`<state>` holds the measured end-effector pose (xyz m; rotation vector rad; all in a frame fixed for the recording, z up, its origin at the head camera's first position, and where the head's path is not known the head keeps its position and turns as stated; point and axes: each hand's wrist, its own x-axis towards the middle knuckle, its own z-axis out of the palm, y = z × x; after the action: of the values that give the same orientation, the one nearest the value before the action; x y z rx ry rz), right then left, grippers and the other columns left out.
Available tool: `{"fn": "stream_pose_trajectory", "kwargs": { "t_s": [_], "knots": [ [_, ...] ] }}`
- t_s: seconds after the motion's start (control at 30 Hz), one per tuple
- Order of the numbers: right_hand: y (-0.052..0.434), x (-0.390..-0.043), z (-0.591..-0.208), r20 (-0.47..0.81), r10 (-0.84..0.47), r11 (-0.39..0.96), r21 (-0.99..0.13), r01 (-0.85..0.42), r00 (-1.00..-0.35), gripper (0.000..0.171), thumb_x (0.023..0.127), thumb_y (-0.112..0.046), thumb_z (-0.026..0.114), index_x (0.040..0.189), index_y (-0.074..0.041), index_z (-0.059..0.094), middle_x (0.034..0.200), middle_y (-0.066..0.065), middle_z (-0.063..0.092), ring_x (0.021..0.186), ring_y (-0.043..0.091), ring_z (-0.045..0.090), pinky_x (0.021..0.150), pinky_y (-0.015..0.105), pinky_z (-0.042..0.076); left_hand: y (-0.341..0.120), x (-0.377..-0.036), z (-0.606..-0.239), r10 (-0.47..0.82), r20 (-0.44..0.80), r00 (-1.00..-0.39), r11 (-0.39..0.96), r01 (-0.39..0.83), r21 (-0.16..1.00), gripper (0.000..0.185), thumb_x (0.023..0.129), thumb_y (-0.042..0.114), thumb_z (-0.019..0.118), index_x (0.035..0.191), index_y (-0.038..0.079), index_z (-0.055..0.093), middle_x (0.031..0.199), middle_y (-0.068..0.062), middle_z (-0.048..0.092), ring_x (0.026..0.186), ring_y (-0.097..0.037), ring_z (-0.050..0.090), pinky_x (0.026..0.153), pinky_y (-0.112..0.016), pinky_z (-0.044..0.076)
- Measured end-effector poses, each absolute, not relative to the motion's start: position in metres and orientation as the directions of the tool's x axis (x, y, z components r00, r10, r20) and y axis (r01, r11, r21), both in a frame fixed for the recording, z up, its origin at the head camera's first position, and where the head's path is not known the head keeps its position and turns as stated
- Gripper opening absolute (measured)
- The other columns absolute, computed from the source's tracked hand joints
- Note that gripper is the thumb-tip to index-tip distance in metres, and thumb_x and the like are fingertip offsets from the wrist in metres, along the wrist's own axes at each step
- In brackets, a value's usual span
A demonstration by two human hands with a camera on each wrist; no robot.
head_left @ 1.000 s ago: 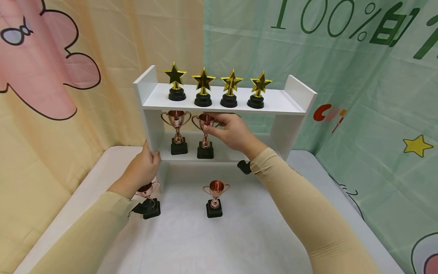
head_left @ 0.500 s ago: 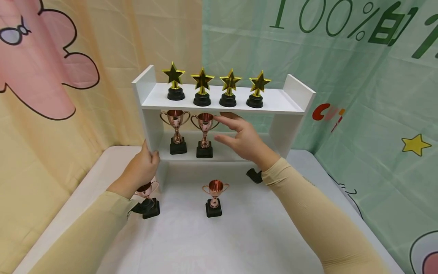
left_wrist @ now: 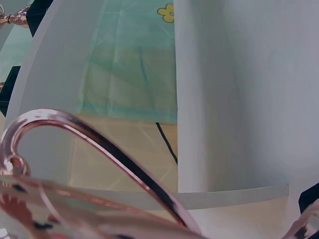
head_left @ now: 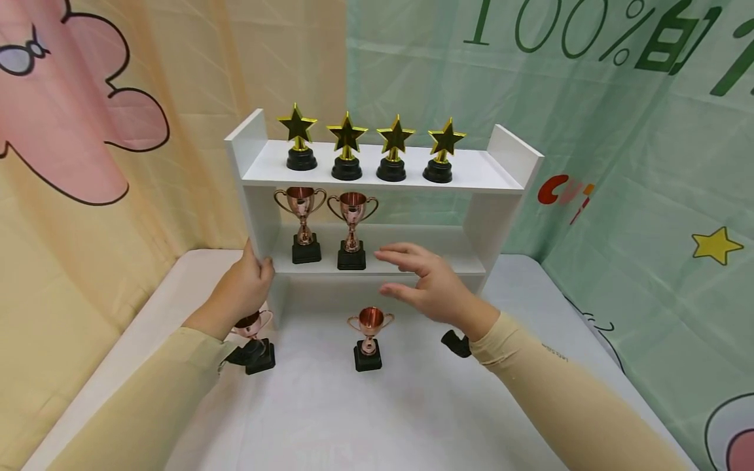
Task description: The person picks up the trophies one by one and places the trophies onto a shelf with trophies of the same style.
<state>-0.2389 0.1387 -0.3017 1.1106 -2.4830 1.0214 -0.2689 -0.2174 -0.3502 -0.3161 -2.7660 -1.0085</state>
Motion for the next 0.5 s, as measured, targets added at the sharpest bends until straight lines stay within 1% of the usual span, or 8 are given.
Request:
{"fn": "stream_pose_trajectory", "kwargs": {
  "t_s": [0.13,0.2,0.23,0.33,0.37,0.5],
  "knots": [
    [0.139,-0.234,-0.321,0.384,-0.619,0.471,-0.517,-0.715,-0.685,0.058,0.092,-0.018,0.082,0.147,-0.012,0.064,0.15,0.009,0.059,0.136,0.028,0.06,0.101,0.046,0.057,-0.217,-0.269,-0.35,0.136,0.243,-0.961,0.746,0.26,0.613,0.068,0.112,0.026,0.03,0.167,0.007,-0.006,0.162,-0.039,0.034,0.139,-0.06,0.048,0.111,-0.074,0.039],
    [0.138,-0.232,-0.33,0.349,-0.642,0.481,-0.511,-0.713,-0.683,0.058,0.093,-0.021,0.082,0.147,-0.013,0.063,0.152,0.01,0.058,0.139,0.03,0.058,0.104,0.048,0.055,-0.217,-0.269,-0.35,0.135,0.245,-0.96,0.746,0.261,0.613,0.068,0.112,0.024,0.031,0.167,0.007,-0.006,0.161,-0.039,0.034,0.139,-0.06,0.048,0.111,-0.074,0.039],
    [0.137,-0.231,-0.335,0.333,-0.652,0.485,-0.506,-0.713,-0.681,0.059,0.093,-0.022,0.081,0.148,-0.013,0.063,0.153,0.01,0.058,0.141,0.031,0.056,0.11,0.049,0.052,-0.217,-0.269,-0.35,0.134,0.245,-0.96,0.747,0.26,0.612,0.068,0.112,0.024,0.031,0.167,0.007,-0.005,0.161,-0.039,0.035,0.138,-0.061,0.048,0.111,-0.074,0.04],
    [0.136,-0.231,-0.347,0.288,-0.672,0.496,-0.51,-0.703,-0.682,0.059,0.093,-0.025,0.082,0.148,-0.014,0.063,0.154,0.01,0.057,0.143,0.031,0.054,0.112,0.05,0.051,-0.217,-0.269,-0.35,0.134,0.245,-0.96,0.746,0.26,0.613,0.068,0.112,0.024,0.031,0.167,0.007,-0.006,0.161,-0.039,0.035,0.138,-0.061,0.048,0.111,-0.074,0.039],
    [0.135,-0.231,-0.35,0.274,-0.675,0.5,-0.513,-0.698,-0.685,0.059,0.093,-0.026,0.082,0.148,-0.014,0.063,0.154,0.009,0.056,0.144,0.031,0.053,0.112,0.049,0.051,-0.217,-0.269,-0.35,0.134,0.244,-0.961,0.745,0.26,0.614,0.068,0.112,0.025,0.03,0.167,0.007,-0.006,0.161,-0.039,0.034,0.139,-0.061,0.047,0.111,-0.074,0.039],
    [0.133,-0.232,-0.362,0.215,-0.679,0.511,-0.548,-0.662,-0.702,0.059,0.093,-0.024,0.082,0.148,-0.018,0.063,0.156,0.008,0.055,0.141,0.029,0.056,0.106,0.045,0.055,-0.217,-0.269,-0.35,0.135,0.242,-0.961,0.743,0.26,0.617,0.069,0.112,0.026,0.03,0.168,0.008,-0.006,0.162,-0.038,0.033,0.14,-0.06,0.047,0.112,-0.074,0.039]
  ]
}}
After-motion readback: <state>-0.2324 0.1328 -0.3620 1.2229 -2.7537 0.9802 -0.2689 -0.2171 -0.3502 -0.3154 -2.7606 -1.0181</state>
